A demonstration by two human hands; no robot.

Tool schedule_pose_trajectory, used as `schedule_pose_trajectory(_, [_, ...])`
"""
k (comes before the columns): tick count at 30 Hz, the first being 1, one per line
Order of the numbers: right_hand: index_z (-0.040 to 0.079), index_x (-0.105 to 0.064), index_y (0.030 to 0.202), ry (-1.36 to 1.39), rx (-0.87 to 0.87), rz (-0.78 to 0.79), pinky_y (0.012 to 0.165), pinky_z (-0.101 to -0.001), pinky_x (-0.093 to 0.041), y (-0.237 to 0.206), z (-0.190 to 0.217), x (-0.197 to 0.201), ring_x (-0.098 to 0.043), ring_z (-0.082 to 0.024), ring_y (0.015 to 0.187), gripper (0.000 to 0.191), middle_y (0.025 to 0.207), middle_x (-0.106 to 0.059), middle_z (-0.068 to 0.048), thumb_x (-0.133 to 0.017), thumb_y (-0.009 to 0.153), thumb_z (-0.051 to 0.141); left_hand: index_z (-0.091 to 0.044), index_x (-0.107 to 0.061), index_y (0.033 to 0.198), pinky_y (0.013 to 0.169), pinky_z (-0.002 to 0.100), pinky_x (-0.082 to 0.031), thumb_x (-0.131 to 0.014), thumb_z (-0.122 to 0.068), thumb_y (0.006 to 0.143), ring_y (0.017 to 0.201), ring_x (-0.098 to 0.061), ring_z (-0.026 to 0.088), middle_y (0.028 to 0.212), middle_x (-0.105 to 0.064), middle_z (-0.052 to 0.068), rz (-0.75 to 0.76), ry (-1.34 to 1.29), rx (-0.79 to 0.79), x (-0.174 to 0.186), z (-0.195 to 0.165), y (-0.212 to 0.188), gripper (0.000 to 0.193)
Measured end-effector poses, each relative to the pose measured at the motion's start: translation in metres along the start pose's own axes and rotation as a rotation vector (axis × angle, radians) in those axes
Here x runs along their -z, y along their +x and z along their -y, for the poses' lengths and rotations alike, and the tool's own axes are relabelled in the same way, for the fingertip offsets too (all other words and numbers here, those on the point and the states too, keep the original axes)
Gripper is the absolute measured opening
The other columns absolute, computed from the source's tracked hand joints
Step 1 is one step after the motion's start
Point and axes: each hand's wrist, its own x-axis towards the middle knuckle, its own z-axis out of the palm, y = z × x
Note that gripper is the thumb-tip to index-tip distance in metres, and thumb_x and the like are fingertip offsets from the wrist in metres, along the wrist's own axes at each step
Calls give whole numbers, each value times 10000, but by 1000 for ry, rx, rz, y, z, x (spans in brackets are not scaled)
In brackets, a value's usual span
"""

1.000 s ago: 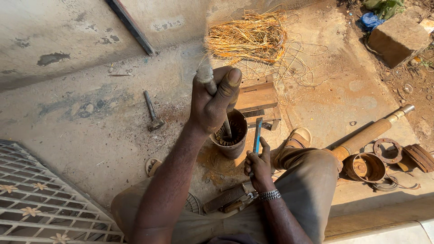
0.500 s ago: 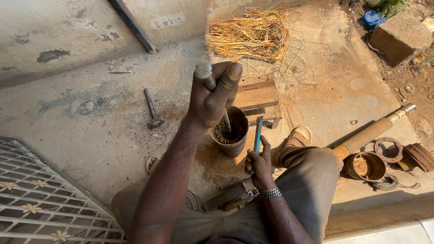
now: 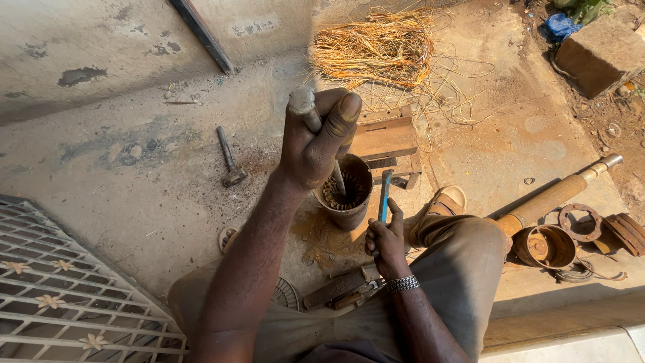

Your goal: The person sits on the ground and uses a hammer and a blue-handled tool to shape a small metal piece held in a cylindrical container. The person repeatedly strikes the metal piece with the hammer while adjusting its position with the tool.

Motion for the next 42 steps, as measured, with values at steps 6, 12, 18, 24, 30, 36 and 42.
schedule_pose_trajectory(6, [299, -174, 1632, 136, 50, 2, 406, -245, -393, -4, 10, 2, -446, -87, 464, 744, 697, -484, -16, -463, 994, 49, -111, -462, 727, 450, 276, -261, -558, -337, 1113, 516, -330, 45, 596, -360, -67, 22, 44, 7, 5, 38, 8, 457])
schedule_pose_trajectory(12, [351, -74, 1640, 400, 373, -94, 431, -235, -422, -15, 14, -12, -446, -77, 477, 776, 707, -463, -3, -411, 1009, 52, -105, -381, 680, 558, 303, -258, -537, -336, 1148, 610, -286, 76, 623, -284, -40, 52, 225, -121, -7, 69, 12, 545])
schedule_pose_trajectory(18, [326, -134, 1628, -102, 89, 472, 375, -237, -354, -25, 20, -8, -375, -99, 394, 765, 610, -387, -2, -523, 1019, 76, -86, -355, 661, 554, 327, -240, -576, -274, 1116, 605, -250, 81, 611, -261, -41, 46, 153, -71, -35, 87, 18, 540])
schedule_pose_trajectory(24, [324, -117, 1656, 268, 247, 308, 412, -213, -363, -21, 24, -3, -376, -72, 449, 786, 676, -412, 19, -487, 1007, 79, -87, -402, 727, 569, 322, -292, -559, -263, 1129, 633, -293, 73, 644, -305, -44, 86, 209, -141, -34, 94, 15, 466])
schedule_pose_trajectory(30, [324, -135, 1606, -207, 131, 420, 387, -264, -366, -29, 17, -9, -397, -105, 427, 753, 672, -440, -2, -523, 1008, 83, -114, -429, 677, 506, 293, -271, -542, -331, 1121, 561, -331, 45, 587, -358, -70, -49, 153, -52, -9, 95, 8, 506])
schedule_pose_trajectory(36, [313, -150, 1643, 117, 173, 408, 404, -235, -367, -37, 16, -19, -389, -86, 424, 779, 634, -404, 13, -512, 1000, 64, -109, -443, 675, 471, 292, -249, -550, -355, 1094, 515, -326, 47, 553, -361, -72, -98, 97, 64, 9, 82, -2, 498])
schedule_pose_trajectory(42, [371, -1, 1576, -142, 184, 465, 414, -281, -429, -46, -2, -30, -424, -118, 427, 810, 667, -453, -6, -498, 1009, 74, -120, -408, 702, 514, 286, -264, -546, -375, 1147, 590, -318, 44, 618, -326, -68, -58, 220, -95, -12, 97, 11, 531])
